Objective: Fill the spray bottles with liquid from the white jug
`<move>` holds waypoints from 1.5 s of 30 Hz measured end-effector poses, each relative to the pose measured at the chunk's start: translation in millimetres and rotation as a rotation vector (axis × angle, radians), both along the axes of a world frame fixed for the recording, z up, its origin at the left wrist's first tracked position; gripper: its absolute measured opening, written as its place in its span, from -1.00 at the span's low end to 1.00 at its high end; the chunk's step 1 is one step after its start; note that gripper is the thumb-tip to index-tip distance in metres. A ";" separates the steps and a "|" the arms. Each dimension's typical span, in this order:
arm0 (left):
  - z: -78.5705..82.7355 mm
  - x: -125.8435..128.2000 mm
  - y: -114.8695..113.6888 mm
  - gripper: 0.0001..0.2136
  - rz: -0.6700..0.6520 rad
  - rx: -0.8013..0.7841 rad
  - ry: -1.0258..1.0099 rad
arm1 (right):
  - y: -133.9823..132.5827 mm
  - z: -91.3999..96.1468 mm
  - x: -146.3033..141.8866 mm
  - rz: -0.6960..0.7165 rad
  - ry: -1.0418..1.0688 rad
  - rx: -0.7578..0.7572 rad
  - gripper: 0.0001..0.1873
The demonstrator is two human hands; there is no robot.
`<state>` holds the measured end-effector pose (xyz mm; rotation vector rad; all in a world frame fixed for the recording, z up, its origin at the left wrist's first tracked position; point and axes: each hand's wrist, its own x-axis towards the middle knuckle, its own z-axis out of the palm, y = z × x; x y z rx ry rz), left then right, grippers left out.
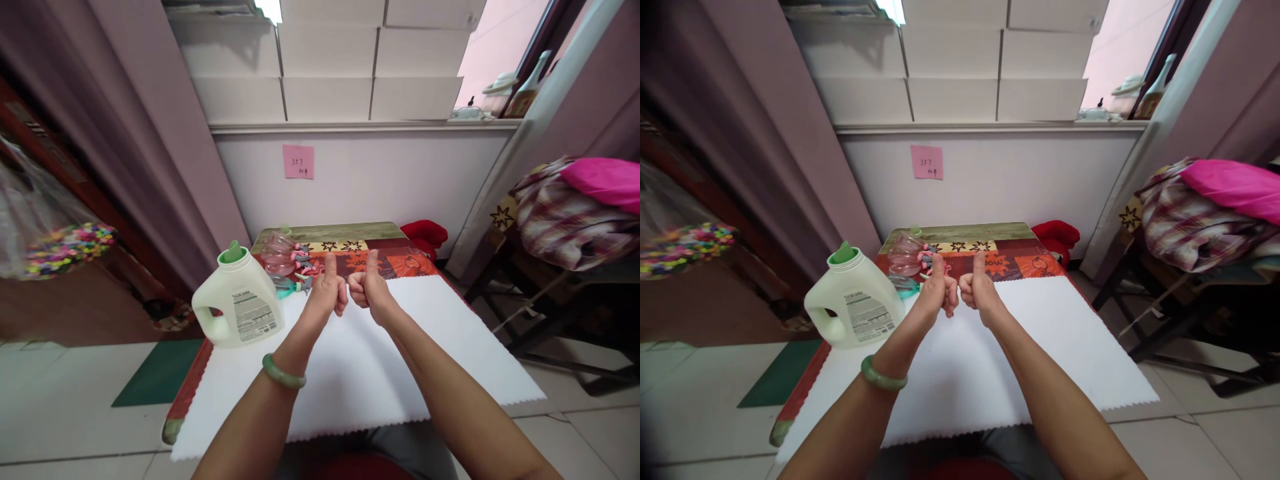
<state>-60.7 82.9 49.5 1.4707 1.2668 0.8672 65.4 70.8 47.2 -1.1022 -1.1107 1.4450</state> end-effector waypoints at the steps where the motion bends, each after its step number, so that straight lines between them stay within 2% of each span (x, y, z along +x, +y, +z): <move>1: 3.3 2.8 7.6 -0.17 -0.012 -0.024 -0.021 | 7.2 5.3 -0.3 0.005 0.003 -0.008 -0.17; 6: 20.8 14.1 33.3 -0.18 -0.017 -0.085 -0.081 | 32.1 27.9 1.7 -0.012 -0.045 -0.017 -0.16; 11: 28.6 20.3 42.9 -0.19 0.004 -0.111 -0.108 | 41.0 35.0 3.4 -0.029 -0.054 0.018 -0.16; 18: 25.4 25.4 48.1 -0.18 0.034 -0.127 -0.123 | 48.8 27.3 5.8 -0.050 -0.055 0.014 -0.16; 30: 2.2 32.8 55.2 -0.16 0.039 -0.143 -0.053 | 62.6 1.8 15.8 -0.083 -0.129 -0.038 -0.18; 33: -14.8 33.2 54.4 -0.14 0.008 -0.100 0.025 | 65.5 -16.6 22.2 -0.021 -0.088 -0.058 -0.18; 36: -39.4 25.5 50.9 -0.16 -0.011 -0.021 0.164 | 66.2 -49.9 33.4 -0.009 -0.075 -0.054 -0.19; 38: -56.5 14.6 49.5 -0.29 0.033 0.074 0.305 | 65.6 -78.6 42.6 -0.147 -0.142 -0.037 -0.21; 40: -71.2 1.1 50.6 -0.58 0.113 0.192 0.474 | 64.1 -108.5 51.5 -0.296 -0.235 -0.023 -0.22; 42: -82.6 -12.6 54.7 -0.82 0.186 0.296 0.645 | 61.9 -135.0 58.4 -0.383 -0.306 -0.012 -0.23; 45: -95.0 -28.8 64.7 -0.78 0.259 0.383 0.859 | 57.8 -162.1 63.6 -0.422 -0.342 0.050 -0.25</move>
